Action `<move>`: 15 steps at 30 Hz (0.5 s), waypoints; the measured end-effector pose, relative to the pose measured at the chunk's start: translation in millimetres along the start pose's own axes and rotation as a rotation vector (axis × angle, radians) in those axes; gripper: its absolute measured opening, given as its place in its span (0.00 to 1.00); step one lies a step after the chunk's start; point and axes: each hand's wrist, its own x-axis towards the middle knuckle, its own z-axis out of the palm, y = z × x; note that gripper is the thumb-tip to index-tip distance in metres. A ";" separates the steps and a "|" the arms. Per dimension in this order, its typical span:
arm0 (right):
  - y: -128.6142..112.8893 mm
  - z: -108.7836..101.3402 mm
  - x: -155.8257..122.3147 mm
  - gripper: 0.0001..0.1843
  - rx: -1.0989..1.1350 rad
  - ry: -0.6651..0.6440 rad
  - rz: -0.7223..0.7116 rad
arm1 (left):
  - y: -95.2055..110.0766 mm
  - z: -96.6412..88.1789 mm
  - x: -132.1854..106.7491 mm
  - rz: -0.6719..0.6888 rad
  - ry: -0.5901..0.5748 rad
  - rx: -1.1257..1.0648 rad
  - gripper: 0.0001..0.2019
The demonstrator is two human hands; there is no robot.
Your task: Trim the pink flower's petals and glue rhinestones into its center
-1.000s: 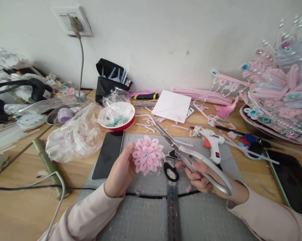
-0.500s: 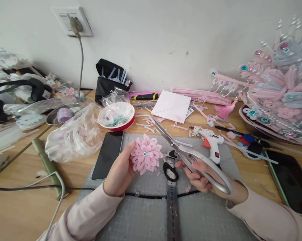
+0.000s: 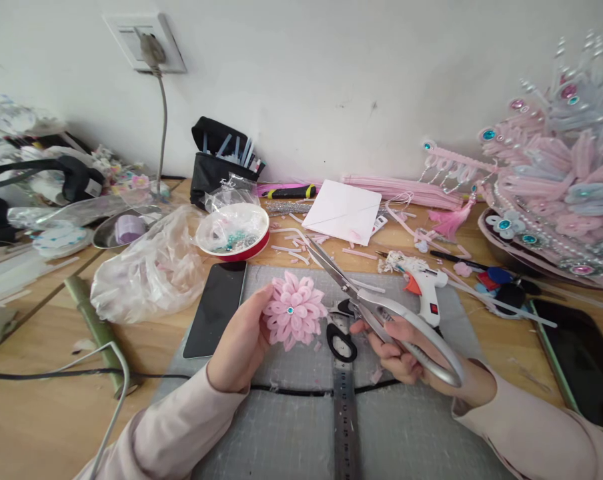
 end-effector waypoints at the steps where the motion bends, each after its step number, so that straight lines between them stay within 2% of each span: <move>1: 0.3 -0.3 0.0 0.21 -0.001 -0.002 -0.004 | -0.8 -0.9 0.8 0.009 -0.007 0.013 0.11; 8: -1.2 1.5 -1.2 0.21 0.023 -0.005 0.000 | -3.6 -2.7 1.1 0.046 0.011 0.011 0.11; 11: -0.6 0.8 -0.4 0.21 0.029 -0.005 0.008 | -3.8 -3.1 -0.5 0.078 -0.044 0.035 0.14; 15: 0.7 -1.1 0.7 0.20 0.032 -0.006 0.007 | -3.3 -3.9 -2.0 0.123 -0.125 0.138 0.09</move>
